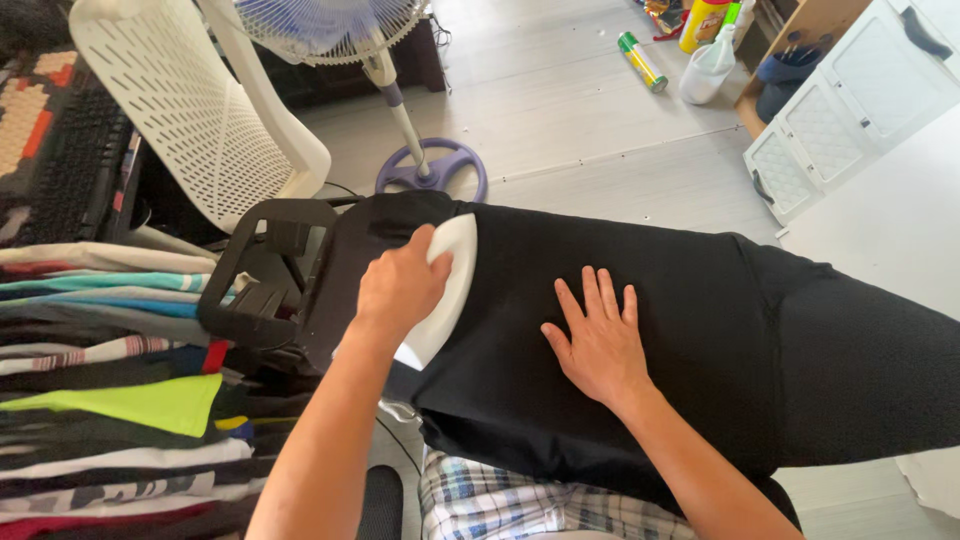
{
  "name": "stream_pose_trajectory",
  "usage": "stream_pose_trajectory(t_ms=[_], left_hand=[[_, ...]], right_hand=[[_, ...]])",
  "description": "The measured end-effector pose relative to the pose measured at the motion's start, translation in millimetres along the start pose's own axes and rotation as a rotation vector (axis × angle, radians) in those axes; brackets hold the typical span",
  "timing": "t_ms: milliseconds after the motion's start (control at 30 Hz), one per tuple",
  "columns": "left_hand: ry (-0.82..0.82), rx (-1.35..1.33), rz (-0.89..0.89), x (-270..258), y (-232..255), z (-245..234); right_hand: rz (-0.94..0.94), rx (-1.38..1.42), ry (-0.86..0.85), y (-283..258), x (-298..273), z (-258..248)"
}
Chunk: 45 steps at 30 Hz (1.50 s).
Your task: The person irons a black garment on an ironing board using a white iron. They repeatedly smooth the fabric, adjust its position, and iron different sections including the edges and center.
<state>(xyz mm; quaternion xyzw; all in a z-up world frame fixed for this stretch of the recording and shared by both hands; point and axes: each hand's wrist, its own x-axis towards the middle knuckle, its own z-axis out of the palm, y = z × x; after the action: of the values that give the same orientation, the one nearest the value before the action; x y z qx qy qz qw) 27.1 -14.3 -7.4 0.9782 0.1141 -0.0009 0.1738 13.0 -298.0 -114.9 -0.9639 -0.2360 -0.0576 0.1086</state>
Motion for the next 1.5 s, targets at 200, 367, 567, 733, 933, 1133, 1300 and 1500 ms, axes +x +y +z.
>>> stream_pose_trajectory(t_ms=[200,367,567,733,933,1133,1300,1500], left_hand=[[-0.009,-0.026,-0.034,54.2,25.9,18.7],[-0.029,-0.066,-0.091,98.0,40.7,34.3],[-0.018,-0.141,-0.136,99.6,41.8,47.0],[0.119,-0.057,0.055,24.5,29.8,72.9],[-0.01,-0.114,0.044,-91.1,36.6,79.8],[-0.268,-0.058,-0.237,-105.2,71.0,69.6],[-0.09,-0.185,-0.082,-63.3,84.0,60.5],[0.011,-0.221,-0.089,21.0,110.8,63.2]], right_hand=[[-0.004,0.005,0.025,-0.4,2.5,-1.7],[0.054,-0.002,-0.087,-3.1,3.7,-7.5],[0.034,0.091,-0.046,0.4,6.1,-16.0],[0.152,0.037,-0.163,28.2,16.6,-22.4],[0.304,-0.085,-0.177,100.0,35.1,-33.4],[0.397,-0.127,-0.048,129.4,23.7,-23.8],[0.412,-0.099,-0.027,128.5,22.3,-19.9],[0.421,-0.069,-0.056,130.5,23.9,-19.6]])
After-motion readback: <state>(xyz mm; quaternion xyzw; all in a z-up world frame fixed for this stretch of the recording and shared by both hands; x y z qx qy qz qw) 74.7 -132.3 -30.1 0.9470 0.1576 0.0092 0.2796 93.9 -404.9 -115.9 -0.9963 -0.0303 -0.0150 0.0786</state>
